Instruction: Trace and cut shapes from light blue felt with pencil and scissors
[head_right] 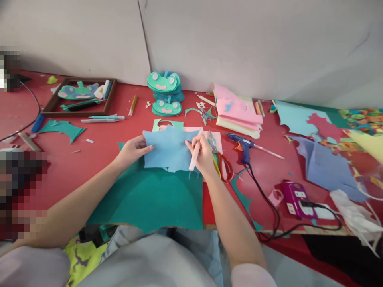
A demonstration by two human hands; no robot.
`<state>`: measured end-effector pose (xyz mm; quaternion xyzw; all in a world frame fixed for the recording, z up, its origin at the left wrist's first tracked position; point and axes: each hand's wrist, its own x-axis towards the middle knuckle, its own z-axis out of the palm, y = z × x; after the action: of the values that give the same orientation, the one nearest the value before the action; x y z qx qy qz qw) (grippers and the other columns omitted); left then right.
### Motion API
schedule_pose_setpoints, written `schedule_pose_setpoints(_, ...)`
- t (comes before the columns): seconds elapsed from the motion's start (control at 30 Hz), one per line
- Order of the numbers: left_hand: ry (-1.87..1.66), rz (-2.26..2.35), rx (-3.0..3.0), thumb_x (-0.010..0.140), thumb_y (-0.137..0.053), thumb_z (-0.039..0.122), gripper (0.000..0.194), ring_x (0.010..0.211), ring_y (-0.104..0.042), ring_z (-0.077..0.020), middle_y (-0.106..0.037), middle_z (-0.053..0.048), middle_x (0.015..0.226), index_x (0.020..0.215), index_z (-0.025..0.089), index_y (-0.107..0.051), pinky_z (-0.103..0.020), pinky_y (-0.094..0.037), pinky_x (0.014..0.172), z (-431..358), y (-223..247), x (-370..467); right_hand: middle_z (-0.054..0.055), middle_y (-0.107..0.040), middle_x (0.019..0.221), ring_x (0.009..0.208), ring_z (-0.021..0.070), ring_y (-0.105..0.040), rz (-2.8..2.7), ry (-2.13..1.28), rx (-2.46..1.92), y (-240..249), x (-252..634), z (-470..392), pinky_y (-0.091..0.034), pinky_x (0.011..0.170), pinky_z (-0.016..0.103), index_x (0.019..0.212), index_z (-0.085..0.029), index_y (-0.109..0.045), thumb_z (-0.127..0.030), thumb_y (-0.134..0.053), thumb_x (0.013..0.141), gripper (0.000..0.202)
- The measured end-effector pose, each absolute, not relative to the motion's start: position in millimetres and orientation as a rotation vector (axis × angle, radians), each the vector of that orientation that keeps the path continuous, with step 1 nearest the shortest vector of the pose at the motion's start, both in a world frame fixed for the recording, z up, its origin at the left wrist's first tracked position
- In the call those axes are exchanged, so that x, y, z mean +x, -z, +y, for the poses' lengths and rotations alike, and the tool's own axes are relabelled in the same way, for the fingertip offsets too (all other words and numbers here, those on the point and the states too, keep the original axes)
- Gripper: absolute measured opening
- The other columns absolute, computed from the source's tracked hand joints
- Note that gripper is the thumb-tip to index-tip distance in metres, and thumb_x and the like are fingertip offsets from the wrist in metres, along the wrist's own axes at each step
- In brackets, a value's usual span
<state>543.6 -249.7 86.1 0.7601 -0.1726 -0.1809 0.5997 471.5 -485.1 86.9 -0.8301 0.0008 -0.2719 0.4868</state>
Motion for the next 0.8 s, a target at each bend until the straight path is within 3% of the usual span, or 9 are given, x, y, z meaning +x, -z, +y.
schedule_pose_setpoints(0.1,0.462,-0.385,1.667,0.069,-0.073,0.047,0.041,0.087,-0.067,-0.0215,-0.072,-0.006,0.092,0.096,0.017,-0.068,-0.034,-0.054,0.079,-250.9,-84.1,541.3,-0.004,-0.043,0.071,0.066,0.0119,-0.045,0.029,0.822,-2.066,-88.4,471.5,-489.4,-0.045,0.075,0.032,0.071,-0.023,-0.038,-0.034,-0.063,0.082,0.029)
schedule_pose_setpoints(0.17,0.361,-0.357,1.684,0.070,-0.072,0.046,0.035,0.082,-0.067,-0.0196,-0.072,-0.006,0.089,0.090,0.017,-0.070,-0.032,-0.055,0.074,-251.6,-84.3,539.6,-0.004,-0.044,0.072,0.068,0.0121,-0.047,0.021,0.879,-2.093,-91.5,469.3,-490.1,-0.045,0.075,0.033,0.071,-0.023,-0.039,-0.032,-0.065,0.081,0.029)
schedule_pose_setpoints(0.27,0.226,-0.313,1.669,0.073,-0.071,0.043,0.027,0.058,-0.062,-0.0117,-0.070,-0.002,0.074,0.081,0.017,-0.069,-0.023,-0.050,0.053,-252.1,-86.8,538.0,-0.005,-0.043,0.069,0.063,0.0112,-0.046,0.026,0.938,-2.114,-96.3,464.3,-488.2,-0.044,0.067,0.031,0.072,-0.023,-0.040,-0.032,-0.066,0.080,0.029)
schedule_pose_setpoints(0.33,0.190,-0.292,1.672,0.075,-0.069,0.039,0.023,0.038,-0.049,-0.0058,-0.063,0.002,0.059,0.080,0.017,-0.068,-0.018,-0.038,0.036,-252.0,-88.7,536.8,-0.006,-0.042,0.067,0.059,0.0105,-0.046,0.038,0.968,-2.111,-97.5,461.3,-485.4,-0.044,0.062,0.030,0.072,-0.023,-0.040,-0.033,-0.067,0.080,0.030)
schedule_pose_setpoints(0.43,0.082,-0.332,1.703,0.080,-0.064,0.034,0.016,0.028,-0.041,-0.0044,-0.057,0.005,0.051,0.082,0.018,-0.067,-0.018,-0.030,0.028,-251.0,-90.5,533.2,-0.007,-0.042,0.062,0.050,0.0095,-0.047,0.070,0.891,-2.023,-96.6,458.6,-480.3,-0.044,0.052,0.028,0.074,-0.024,-0.038,-0.035,-0.065,0.081,0.030)
schedule_pose_setpoints(0.5,-0.086,-0.460,1.715,0.084,-0.061,0.029,0.013,0.042,-0.059,-0.0090,-0.066,0.002,0.063,0.087,0.019,-0.068,-0.019,-0.044,0.039,-249.7,-91.8,529.8,-0.007,-0.045,0.063,0.049,0.0109,-0.052,0.081,0.827,-1.916,-96.3,458.1,-477.7,-0.043,0.047,0.027,0.076,-0.025,-0.036,-0.036,-0.062,0.082,0.029)
schedule_pose_setpoints(0.57,-0.294,-0.645,1.734,0.087,-0.057,0.024,0.013,0.074,-0.071,-0.0146,-0.073,-0.002,0.085,0.092,0.021,-0.069,-0.024,-0.056,0.065,-248.1,-93.4,527.3,-0.004,-0.054,0.069,0.059,0.0150,-0.060,0.050,0.836,-1.846,-97.0,458.5,-477.0,-0.048,0.052,0.031,0.078,-0.026,-0.034,-0.036,-0.061,0.083,0.029)
schedule_pose_setpoints(0.67,-0.495,-0.899,1.796,0.089,-0.053,0.018,0.018,0.102,-0.066,-0.0166,-0.070,-0.003,0.110,0.097,0.023,-0.068,-0.034,-0.052,0.093,-246.5,-94.5,527.2,-0.001,-0.064,0.081,0.078,0.0185,-0.063,-0.010,0.881,-1.825,-97.9,460.6,-479.5,-0.051,0.073,0.040,0.084,-0.027,-0.032,-0.034,-0.058,0.083,0.026)
schedule_pose_setpoints(0.8,-0.472,-1.050,1.936,0.087,-0.057,0.019,0.013,0.118,-0.056,-0.0211,-0.063,-0.006,0.123,0.094,0.022,-0.068,-0.041,-0.047,0.100,-247.9,-90.9,532.5,-0.001,-0.064,0.083,0.078,0.0164,-0.060,0.012,0.753,-1.838,-93.6,465.4,-486.2,-0.048,0.079,0.038,0.089,-0.028,-0.033,-0.032,-0.056,0.084,0.024)
